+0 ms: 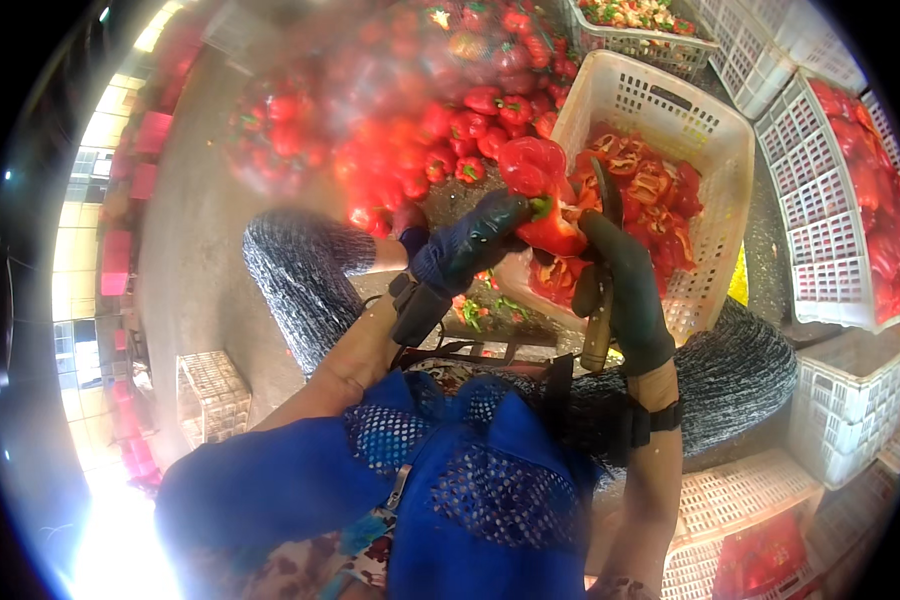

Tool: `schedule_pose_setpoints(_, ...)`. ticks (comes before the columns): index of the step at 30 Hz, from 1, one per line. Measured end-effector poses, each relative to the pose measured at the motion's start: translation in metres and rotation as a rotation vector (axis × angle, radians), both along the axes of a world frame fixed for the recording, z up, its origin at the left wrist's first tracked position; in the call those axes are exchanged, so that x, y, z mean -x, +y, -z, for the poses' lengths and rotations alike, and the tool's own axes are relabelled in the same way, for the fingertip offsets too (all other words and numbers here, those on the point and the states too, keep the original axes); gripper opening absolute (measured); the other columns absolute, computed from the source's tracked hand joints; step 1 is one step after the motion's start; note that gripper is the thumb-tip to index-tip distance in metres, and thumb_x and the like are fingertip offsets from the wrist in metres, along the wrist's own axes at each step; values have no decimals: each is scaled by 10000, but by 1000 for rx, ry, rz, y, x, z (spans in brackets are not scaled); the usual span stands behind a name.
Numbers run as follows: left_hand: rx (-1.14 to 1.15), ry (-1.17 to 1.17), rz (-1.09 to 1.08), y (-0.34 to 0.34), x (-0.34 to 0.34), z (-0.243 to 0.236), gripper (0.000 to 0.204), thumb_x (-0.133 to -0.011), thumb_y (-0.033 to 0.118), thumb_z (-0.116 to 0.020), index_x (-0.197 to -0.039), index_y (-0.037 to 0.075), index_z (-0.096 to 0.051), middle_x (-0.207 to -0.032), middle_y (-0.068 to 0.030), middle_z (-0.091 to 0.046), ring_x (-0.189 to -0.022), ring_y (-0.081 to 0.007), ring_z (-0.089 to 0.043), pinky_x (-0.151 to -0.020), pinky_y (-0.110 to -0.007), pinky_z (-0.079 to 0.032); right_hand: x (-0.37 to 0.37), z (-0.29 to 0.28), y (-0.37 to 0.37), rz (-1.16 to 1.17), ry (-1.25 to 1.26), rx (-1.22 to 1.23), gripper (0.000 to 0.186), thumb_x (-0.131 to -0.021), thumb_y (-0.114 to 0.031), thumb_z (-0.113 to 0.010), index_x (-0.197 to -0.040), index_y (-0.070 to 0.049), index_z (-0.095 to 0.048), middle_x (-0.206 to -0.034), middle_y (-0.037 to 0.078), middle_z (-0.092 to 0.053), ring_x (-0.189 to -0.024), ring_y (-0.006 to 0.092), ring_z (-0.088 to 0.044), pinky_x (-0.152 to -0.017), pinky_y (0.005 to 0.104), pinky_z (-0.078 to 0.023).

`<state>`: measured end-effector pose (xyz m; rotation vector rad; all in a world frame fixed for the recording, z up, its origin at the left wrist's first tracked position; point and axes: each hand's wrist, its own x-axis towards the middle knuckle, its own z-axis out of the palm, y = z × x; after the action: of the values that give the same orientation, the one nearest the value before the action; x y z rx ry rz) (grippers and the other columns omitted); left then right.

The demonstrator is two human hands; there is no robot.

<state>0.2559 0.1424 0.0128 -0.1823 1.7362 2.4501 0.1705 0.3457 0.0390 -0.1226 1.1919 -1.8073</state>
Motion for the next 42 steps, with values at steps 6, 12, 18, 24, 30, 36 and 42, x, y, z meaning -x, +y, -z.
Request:
schedule_pose_setpoints(6,239,219,28,15,19,-6,604,-812,167,-795,-1344,59,-529,-1276,-54,-599,-1185,-183,-552,-1019,-364,-449,-1,23,-6,139,134,103,308,-993,-299,-452,-1108,-48,-588,-752,9,-570,-485,86,-482,-458,250,-409)
schedule_pose_setpoints(12,675,540,-90,17,21,-18,652,-798,225,-813,-1353,60,-513,-1345,-85,-550,-1254,-203,-497,-1051,-396,-418,3,13,-3,117,130,85,281,-982,-278,-453,-1108,-61,-580,-794,31,-577,-488,89,-475,-441,239,-394)
schedule_pose_setpoints(18,375,420,-61,14,18,-12,553,-848,266,-771,-1311,58,-551,-1235,-55,-593,-1159,-156,-539,-987,-367,-468,3,10,7,72,-338,264,273,-976,-253,-457,-1097,-40,-577,-742,63,-578,-416,85,-417,-393,243,-361)
schedule_pose_setpoints(24,184,267,-117,19,18,-12,403,-896,261,-725,-1223,52,-617,-1030,-2,-654,-911,-80,-588,-758,-261,-507,4,11,4,64,-421,375,201,-948,-239,-527,-1040,-81,-609,-670,26,-547,-429,90,-417,-404,239,-349)
schedule_pose_setpoints(30,271,-53,-378,36,12,-7,315,-878,229,-748,-1089,25,-632,-871,9,-646,-741,-52,-568,-616,-234,-463,1,-5,-12,446,219,-109,196,-917,-195,-592,-1053,-56,-617,-726,46,-617,-452,101,-472,-427,232,-375)
schedule_pose_setpoints(36,139,-76,-463,62,27,8,367,-865,238,-764,-1083,-17,-618,-878,-30,-666,-742,-84,-605,-629,-249,-500,-20,1,-15,431,555,-240,502,-888,-85,-601,-1344,55,-442,-980,90,-614,-559,90,-543,-496,213,-445)
schedule_pose_setpoints(42,261,130,-378,54,22,8,351,-878,258,-749,-1105,13,-639,-886,-42,-691,-762,-87,-634,-629,-257,-519,-24,0,-16,491,625,-226,435,-890,-55,-606,-1309,-12,-501,-900,59,-633,-539,79,-513,-435,201,-377)
